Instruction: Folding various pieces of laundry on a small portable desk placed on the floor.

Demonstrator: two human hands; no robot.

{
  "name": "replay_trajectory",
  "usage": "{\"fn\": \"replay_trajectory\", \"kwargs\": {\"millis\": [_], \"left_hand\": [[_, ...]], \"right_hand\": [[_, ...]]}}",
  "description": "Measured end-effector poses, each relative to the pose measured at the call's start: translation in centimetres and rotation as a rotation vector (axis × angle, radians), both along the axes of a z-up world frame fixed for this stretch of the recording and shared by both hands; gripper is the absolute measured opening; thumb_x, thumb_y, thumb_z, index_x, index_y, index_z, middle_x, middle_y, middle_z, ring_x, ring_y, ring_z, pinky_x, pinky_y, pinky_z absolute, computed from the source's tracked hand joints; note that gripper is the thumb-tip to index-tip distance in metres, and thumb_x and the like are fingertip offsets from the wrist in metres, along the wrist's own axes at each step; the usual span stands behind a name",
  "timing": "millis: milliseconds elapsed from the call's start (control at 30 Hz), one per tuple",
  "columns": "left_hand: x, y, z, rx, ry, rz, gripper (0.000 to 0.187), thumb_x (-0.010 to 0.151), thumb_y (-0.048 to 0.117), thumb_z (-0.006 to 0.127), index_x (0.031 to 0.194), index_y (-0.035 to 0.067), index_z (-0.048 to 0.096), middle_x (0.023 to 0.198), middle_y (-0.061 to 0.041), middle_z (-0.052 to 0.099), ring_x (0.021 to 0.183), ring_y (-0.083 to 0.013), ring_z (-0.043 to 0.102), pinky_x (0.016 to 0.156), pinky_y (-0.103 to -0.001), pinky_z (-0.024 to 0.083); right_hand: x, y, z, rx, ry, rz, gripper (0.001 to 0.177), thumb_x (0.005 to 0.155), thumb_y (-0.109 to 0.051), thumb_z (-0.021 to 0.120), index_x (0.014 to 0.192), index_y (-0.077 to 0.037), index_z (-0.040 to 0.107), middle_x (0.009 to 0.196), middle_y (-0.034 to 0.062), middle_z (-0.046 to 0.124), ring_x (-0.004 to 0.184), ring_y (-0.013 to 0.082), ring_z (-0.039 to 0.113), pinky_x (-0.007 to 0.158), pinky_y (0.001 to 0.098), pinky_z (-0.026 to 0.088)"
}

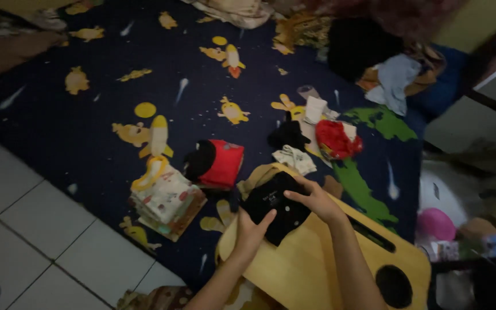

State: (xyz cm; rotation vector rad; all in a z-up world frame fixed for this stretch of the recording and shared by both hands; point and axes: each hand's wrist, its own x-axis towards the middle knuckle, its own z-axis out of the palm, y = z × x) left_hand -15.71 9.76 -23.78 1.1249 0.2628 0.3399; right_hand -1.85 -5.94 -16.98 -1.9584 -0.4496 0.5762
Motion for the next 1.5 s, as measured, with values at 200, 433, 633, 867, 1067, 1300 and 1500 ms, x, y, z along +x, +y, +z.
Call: {"fn": "replay_trajectory", "kwargs": {"millis": [200, 433, 633, 867, 1067, 1300, 1500], "left_hand": [[1.9, 3.0, -5.4, 0.115, -0.092, 0.197, 0.056, 0.093, 0.017, 0.077, 0.138, -0.007, 0.055, 0.132, -0.019, 0.066, 0.119, -0.0292, 0.068, 0.097, -0.038, 0.057], [2.5, 7.2, -2.7, 0.137, -0.077, 0.431, 0.082, 0.09, 0.011, 0.074, 0.154, -0.001, 0.024, 0.148, -0.021, 0.051, 0.133, -0.032, 0.055, 0.11, -0.042, 0.045], [3.7, 9.5, -0.1, -0.007, 0.031, 0.456, 0.105, 0.089, 0.015, 0.07, 0.163, 0.01, -0.005, 0.164, -0.022, 0.022, 0.147, -0.0319, 0.034, 0.115, -0.043, 0.035], [6.8, 9.1, -4.0, 0.257, 0.121, 0.417, 0.11, 0.093, 0.027, 0.07, 0.162, 0.006, -0.013, 0.169, -0.026, 0.002, 0.155, -0.0398, 0.019, 0.123, -0.046, 0.02], [8.1, 8.4, -9.1, 0.384, 0.213, 0.359, 0.105, 0.093, 0.034, 0.069, 0.16, -0.002, -0.003, 0.168, -0.028, 0.012, 0.156, -0.0374, 0.021, 0.123, -0.039, 0.021], [8.3, 9.4, -7.1, 0.35, 0.067, 0.325, 0.102, 0.098, 0.03, 0.066, 0.16, -0.006, -0.006, 0.169, -0.031, 0.001, 0.156, -0.0382, 0.01, 0.122, -0.039, 0.014], [10.0, 10.6, -9.4, 0.13, 0.251, 0.282, 0.095, 0.097, 0.029, 0.066, 0.161, -0.005, 0.004, 0.169, -0.025, 0.017, 0.156, -0.0314, 0.021, 0.124, -0.035, 0.019]], "right_hand": [[3.7, 5.9, -1.3, -0.083, -0.027, 0.071, 0.07, 0.079, -0.038, 0.083, 0.137, -0.006, 0.059, 0.133, 0.0028, 0.061, 0.126, 0.0203, 0.056, 0.104, 0.0374, 0.046], [6.7, 13.8, 0.0, -0.096, -0.138, 0.292, 0.072, 0.078, -0.036, 0.084, 0.139, -0.004, 0.06, 0.132, 0.0068, 0.068, 0.126, 0.02, 0.06, 0.106, 0.0349, 0.046], [10.1, 19.8, -0.4, -0.024, -0.154, 0.357, 0.065, 0.079, -0.027, 0.086, 0.135, -0.002, 0.063, 0.122, 0.0063, 0.072, 0.113, 0.0173, 0.067, 0.099, 0.0322, 0.052], [12.4, 23.0, -6.0, -0.102, -0.394, 0.295, 0.055, 0.079, -0.032, 0.087, 0.122, -0.003, 0.07, 0.11, 0.0114, 0.077, 0.101, 0.0216, 0.073, 0.091, 0.0349, 0.058], [9.4, 23.4, -5.4, -0.115, -0.581, 0.218, 0.052, 0.08, -0.034, 0.083, 0.12, -0.004, 0.068, 0.11, 0.018, 0.074, 0.103, 0.0316, 0.073, 0.09, 0.0378, 0.057], [9.4, 24.3, -4.8, -0.067, -0.77, 0.217, 0.058, 0.08, -0.041, 0.082, 0.12, -0.003, 0.065, 0.115, 0.0203, 0.069, 0.107, 0.0363, 0.068, 0.092, 0.0431, 0.055], [9.8, 25.2, -9.5, -0.529, -0.605, 0.214, 0.06, 0.094, -0.053, 0.062, 0.134, -0.009, 0.06, 0.129, 0.0195, 0.062, 0.123, 0.0387, 0.058, 0.103, 0.0589, 0.044]]}}
